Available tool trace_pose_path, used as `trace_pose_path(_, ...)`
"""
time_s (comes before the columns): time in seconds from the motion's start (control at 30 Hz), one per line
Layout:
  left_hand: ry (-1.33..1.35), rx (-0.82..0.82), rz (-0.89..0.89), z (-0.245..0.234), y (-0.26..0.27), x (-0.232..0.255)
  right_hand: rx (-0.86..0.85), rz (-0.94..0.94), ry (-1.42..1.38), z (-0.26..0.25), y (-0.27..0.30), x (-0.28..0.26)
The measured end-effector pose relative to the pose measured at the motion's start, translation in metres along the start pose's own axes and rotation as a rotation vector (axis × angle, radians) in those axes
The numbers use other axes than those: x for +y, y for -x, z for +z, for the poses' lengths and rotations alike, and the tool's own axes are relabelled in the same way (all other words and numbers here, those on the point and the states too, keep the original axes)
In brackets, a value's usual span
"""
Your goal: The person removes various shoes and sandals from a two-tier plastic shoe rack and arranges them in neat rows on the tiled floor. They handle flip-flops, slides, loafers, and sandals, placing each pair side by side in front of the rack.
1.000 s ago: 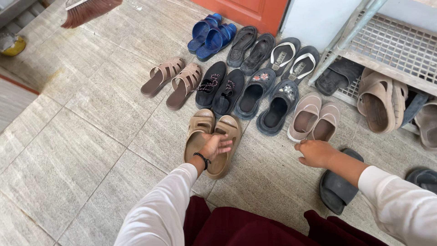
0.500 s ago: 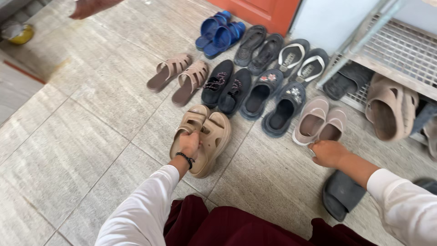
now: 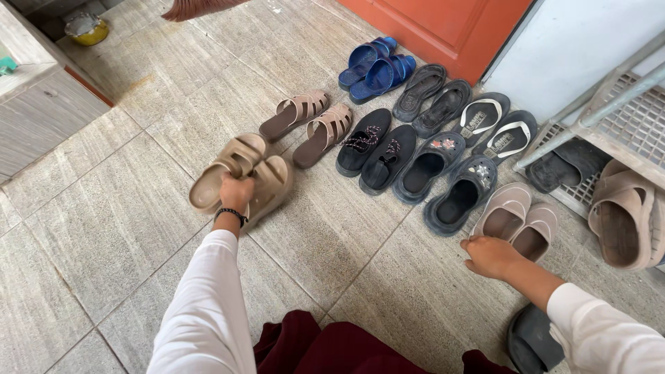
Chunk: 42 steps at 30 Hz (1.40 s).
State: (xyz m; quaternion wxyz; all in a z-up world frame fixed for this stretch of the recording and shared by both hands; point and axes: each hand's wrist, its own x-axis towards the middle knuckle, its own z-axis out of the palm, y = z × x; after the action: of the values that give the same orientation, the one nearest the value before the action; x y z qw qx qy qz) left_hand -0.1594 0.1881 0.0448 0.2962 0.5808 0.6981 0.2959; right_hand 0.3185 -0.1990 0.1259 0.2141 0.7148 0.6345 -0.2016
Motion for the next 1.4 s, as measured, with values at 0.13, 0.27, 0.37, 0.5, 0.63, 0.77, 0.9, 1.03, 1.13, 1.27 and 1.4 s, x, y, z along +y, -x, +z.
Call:
trace_pose_path(0.13,-0.004,-0.113,-0.107,0.0,-0.003,0.025,-0.045,0.039,0.035,0.009,0.005,0.007)
trace_pose_path(0.27,-0.093,-0.045,0.087,0.027,0.016,0.039,-0.066,0.082,0.036,0.011,0.015,0.015)
trace_pose_path(0.37,-0.038,-0.068,0.171,0.057,0.036,0.047,-0.056,0.084,0.042,0.011,0.022,0.019)
trace_pose_path(0.5,-0.015,-0.086,0.385,0.101,0.067,0.067,-0.09,0.14,-0.005,0.013,0.031,0.025)
trace_pose_path(0.63,0.115,-0.22,0.462,0.134,0.101,0.096,-0.051,0.125,-0.008,0.019,0.043,0.036)
trace_pose_path(0.77,0.12,-0.3,0.621,0.154,0.135,0.123,-0.034,0.19,-0.035,0.032,0.064,0.049)
trace_pose_path(0.9,0.087,-0.439,0.783,0.166,0.167,0.151,-0.093,0.25,-0.02,0.053,0.104,0.06)
trace_pose_path(1.03,-0.001,-0.585,0.876,0.188,0.209,0.184,-0.07,0.368,-0.082,0.069,0.155,0.073)
trace_pose_path(1.13,-0.043,-0.685,0.976,0.209,0.243,0.203,-0.073,0.462,-0.146,0.081,0.197,0.086)
trace_pose_path(1.27,-0.06,-0.8,1.179,0.231,0.289,0.219,-0.109,0.552,-0.219,0.111,0.248,0.099)
trace_pose_path(1.4,-0.167,-0.955,1.302,0.247,0.333,0.227,-0.171,0.622,-0.251,0.158,0.295,0.118)
